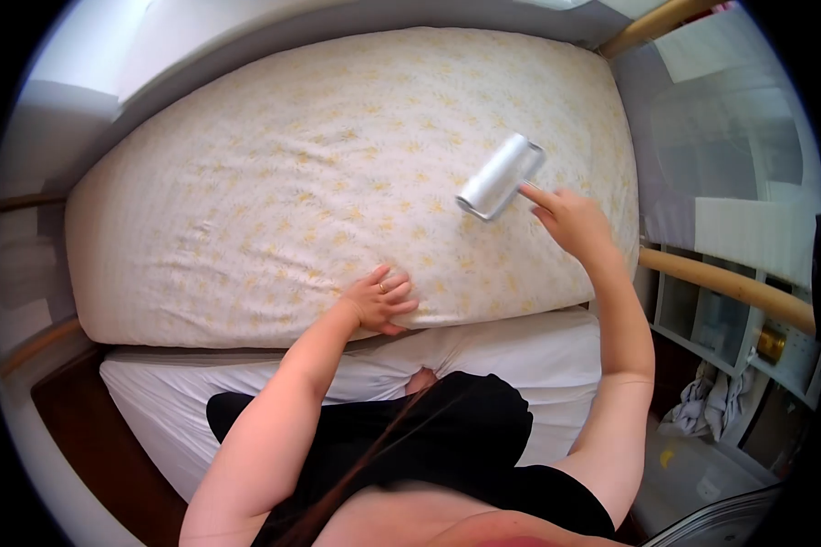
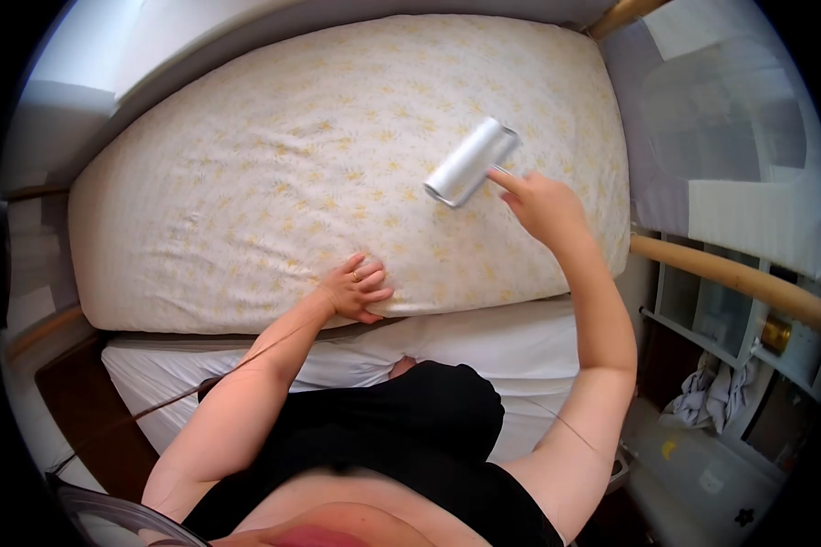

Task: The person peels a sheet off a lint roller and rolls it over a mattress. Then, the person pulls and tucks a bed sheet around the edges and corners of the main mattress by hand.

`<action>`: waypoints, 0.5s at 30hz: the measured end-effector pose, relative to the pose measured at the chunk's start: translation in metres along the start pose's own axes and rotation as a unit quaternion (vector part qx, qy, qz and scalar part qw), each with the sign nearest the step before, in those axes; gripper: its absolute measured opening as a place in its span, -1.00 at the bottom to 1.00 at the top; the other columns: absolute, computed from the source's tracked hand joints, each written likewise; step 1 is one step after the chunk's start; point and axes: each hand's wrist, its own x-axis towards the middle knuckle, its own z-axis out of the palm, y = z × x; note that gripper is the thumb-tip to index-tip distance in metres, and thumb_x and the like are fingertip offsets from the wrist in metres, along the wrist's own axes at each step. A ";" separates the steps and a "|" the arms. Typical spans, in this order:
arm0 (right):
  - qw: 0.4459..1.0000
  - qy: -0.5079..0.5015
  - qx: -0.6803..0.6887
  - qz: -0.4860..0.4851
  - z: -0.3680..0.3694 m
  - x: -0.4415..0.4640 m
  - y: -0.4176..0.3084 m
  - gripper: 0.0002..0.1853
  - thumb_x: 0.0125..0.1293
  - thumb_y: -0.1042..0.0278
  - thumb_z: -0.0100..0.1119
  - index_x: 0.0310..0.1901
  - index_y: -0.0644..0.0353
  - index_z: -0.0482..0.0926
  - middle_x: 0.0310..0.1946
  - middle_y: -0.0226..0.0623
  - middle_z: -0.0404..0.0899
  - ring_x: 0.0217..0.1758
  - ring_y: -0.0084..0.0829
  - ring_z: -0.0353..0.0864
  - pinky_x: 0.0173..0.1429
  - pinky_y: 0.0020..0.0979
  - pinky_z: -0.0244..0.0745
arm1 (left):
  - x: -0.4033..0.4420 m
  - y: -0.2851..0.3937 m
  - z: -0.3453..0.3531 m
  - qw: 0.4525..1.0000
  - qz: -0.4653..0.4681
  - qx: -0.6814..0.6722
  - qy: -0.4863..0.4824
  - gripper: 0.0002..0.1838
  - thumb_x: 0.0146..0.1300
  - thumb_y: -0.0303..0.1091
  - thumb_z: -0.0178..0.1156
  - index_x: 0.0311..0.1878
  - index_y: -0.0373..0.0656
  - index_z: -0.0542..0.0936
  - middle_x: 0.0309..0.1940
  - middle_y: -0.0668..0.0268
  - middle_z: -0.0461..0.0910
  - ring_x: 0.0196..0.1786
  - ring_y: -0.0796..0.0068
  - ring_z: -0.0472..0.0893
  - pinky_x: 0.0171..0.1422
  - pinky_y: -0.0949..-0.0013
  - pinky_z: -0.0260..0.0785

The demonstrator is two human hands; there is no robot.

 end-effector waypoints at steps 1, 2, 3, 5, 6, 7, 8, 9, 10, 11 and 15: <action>0.995 0.017 0.002 -0.094 0.002 0.047 -0.022 -0.59 0.34 0.20 0.13 0.20 -0.46 0.50 -0.38 -0.24 0.56 -0.33 -0.21 0.61 -0.31 -0.20 0.52 | 0.000 0.001 -0.001 1.000 -0.003 0.001 -0.006 -0.37 -0.17 0.30 0.31 -0.04 0.19 0.53 0.06 0.30 0.42 0.25 0.26 0.37 0.35 -0.08 0.12; 0.986 0.007 -0.008 -0.166 0.006 0.095 -0.050 -0.56 0.37 0.20 0.10 0.25 -0.49 0.44 -0.37 -0.26 0.58 -0.31 -0.23 0.62 -0.31 -0.20 0.53 | -0.001 0.003 -0.001 1.000 -0.007 0.000 -0.013 -0.38 -0.15 0.30 0.30 -0.04 0.19 0.52 0.07 0.30 0.42 0.26 0.26 0.36 0.35 -0.09 0.12; 0.978 -0.030 -0.027 -0.203 -0.006 0.135 -0.090 -0.55 0.41 0.20 0.06 0.29 -0.48 0.38 -0.29 -0.28 0.62 -0.24 -0.24 0.64 -0.28 -0.19 0.53 | -0.003 0.006 -0.001 1.000 -0.008 -0.005 -0.018 -0.39 -0.14 0.30 0.29 -0.04 0.20 0.52 0.08 0.30 0.41 0.27 0.26 0.35 0.35 -0.09 0.12; 0.971 -0.017 0.041 -0.235 0.002 0.204 -0.157 -0.56 0.42 0.19 0.04 0.29 -0.44 0.40 -0.10 -0.23 0.62 -0.09 -0.15 0.62 -0.10 -0.16 0.53 | -0.002 0.002 -0.002 1.000 -0.005 -0.010 -0.027 -0.40 -0.11 0.30 0.28 -0.03 0.20 0.52 0.09 0.30 0.41 0.29 0.27 0.33 0.35 -0.10 0.13; 0.967 -0.005 0.033 -0.251 0.006 0.237 -0.189 -0.55 0.40 0.21 0.05 0.30 -0.43 0.40 -0.08 -0.25 0.63 -0.05 -0.16 0.62 -0.07 -0.15 0.53 | -0.003 0.003 -0.001 1.000 -0.011 -0.013 -0.021 -0.40 -0.11 0.30 0.28 -0.03 0.21 0.52 0.09 0.31 0.41 0.29 0.28 0.32 0.35 -0.10 0.13; 0.964 0.007 0.025 -0.265 0.010 0.263 -0.210 -0.54 0.39 0.23 0.07 0.30 -0.42 0.41 -0.05 -0.27 0.63 -0.02 -0.16 0.61 -0.05 -0.15 0.54 | -0.004 0.004 0.001 1.000 -0.015 -0.016 -0.014 -0.41 -0.10 0.30 0.27 -0.02 0.22 0.52 0.09 0.31 0.41 0.30 0.29 0.31 0.35 -0.10 0.13; 0.969 0.013 0.013 -0.245 0.010 0.280 -0.217 -0.54 0.37 0.25 0.09 0.29 -0.41 0.42 -0.04 -0.28 0.63 0.00 -0.17 0.61 -0.02 -0.15 0.53 | -0.005 0.003 0.005 1.000 -0.017 -0.018 -0.008 -0.41 -0.10 0.30 0.27 -0.02 0.22 0.52 0.10 0.31 0.41 0.31 0.30 0.30 0.34 -0.10 0.13; 0.974 0.018 0.000 -0.225 0.010 0.295 -0.224 -0.54 0.36 0.26 0.10 0.28 -0.39 0.44 -0.03 -0.29 0.64 0.02 -0.18 0.61 0.00 -0.14 0.53 | -0.005 0.002 0.006 1.000 -0.017 -0.017 -0.010 -0.41 -0.10 0.30 0.27 -0.02 0.23 0.52 0.11 0.32 0.40 0.30 0.31 0.30 0.34 -0.09 0.14; 0.979 0.023 -0.012 -0.203 0.012 0.308 -0.230 -0.53 0.35 0.28 0.12 0.27 -0.38 0.45 -0.02 -0.30 0.64 0.03 -0.19 0.61 0.03 -0.14 0.52 | -0.005 0.001 0.006 1.000 -0.017 -0.016 -0.013 -0.41 -0.10 0.29 0.27 -0.02 0.23 0.52 0.12 0.33 0.40 0.30 0.32 0.31 0.33 -0.08 0.14; 0.982 0.018 0.017 -0.188 0.012 0.317 -0.216 -0.54 0.33 0.30 0.09 0.24 -0.41 0.48 0.02 -0.33 0.63 0.07 -0.23 0.60 0.06 -0.18 0.52 | -0.006 0.001 0.007 1.000 -0.020 -0.021 -0.007 -0.42 -0.10 0.29 0.27 -0.02 0.23 0.52 0.12 0.33 0.40 0.30 0.33 0.31 0.33 -0.08 0.14; 0.989 -0.031 0.073 -0.127 -0.001 0.308 -0.064 -0.53 0.21 0.44 0.22 0.16 -0.24 0.58 0.01 -0.27 0.65 0.06 -0.20 0.61 0.15 -0.24 0.48 | -0.007 -0.001 0.006 1.000 -0.013 -0.022 0.008 -0.42 -0.12 0.28 0.26 -0.03 0.24 0.52 0.10 0.34 0.41 0.28 0.34 0.32 0.33 -0.04 0.14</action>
